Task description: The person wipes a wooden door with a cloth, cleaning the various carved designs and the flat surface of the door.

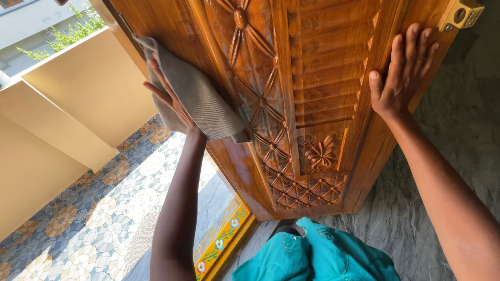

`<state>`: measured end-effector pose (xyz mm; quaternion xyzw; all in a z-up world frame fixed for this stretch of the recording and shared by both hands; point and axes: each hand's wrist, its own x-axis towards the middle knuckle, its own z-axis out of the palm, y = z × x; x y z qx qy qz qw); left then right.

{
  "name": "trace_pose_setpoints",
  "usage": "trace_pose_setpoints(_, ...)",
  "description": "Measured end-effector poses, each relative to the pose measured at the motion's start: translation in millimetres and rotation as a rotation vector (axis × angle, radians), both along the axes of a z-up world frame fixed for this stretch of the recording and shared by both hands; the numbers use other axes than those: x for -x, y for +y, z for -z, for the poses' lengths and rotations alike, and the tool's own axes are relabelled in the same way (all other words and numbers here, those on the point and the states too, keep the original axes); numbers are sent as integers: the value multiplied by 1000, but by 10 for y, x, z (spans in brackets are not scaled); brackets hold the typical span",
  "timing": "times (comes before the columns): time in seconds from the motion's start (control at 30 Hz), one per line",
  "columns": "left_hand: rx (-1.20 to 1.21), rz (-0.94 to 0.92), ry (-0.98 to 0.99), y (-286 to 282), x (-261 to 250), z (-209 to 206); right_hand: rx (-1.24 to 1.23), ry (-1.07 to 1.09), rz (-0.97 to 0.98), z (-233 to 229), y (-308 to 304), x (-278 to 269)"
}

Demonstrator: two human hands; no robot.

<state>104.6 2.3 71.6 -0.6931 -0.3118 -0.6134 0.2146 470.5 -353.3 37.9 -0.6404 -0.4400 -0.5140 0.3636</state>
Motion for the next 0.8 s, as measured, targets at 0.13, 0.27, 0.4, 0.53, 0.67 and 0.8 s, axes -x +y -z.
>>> trace_pose_setpoints(0.13,-21,-658,420,-53,-139,165,-123,6,-103,-218,-25,432)
trace_pose_setpoints(0.27,-33,-241,700,-639,-134,-81,-269,64,-433,-404,2,1444)
trace_pose_setpoints(0.4,-214,323,567,-1138,-351,-436,26,-267,-788,-468,151,2458)
trace_pose_setpoints(0.53,-6,391,617,-1245,-399,-531,195,3,-757,-534,617,2761)
trace_pose_setpoints(0.67,-52,417,555,-1158,-171,-460,149,208,-523,-508,1028,2464)
trace_pose_setpoints(0.8,-154,405,364,-889,106,-514,270,62,-378,-549,1173,2289)
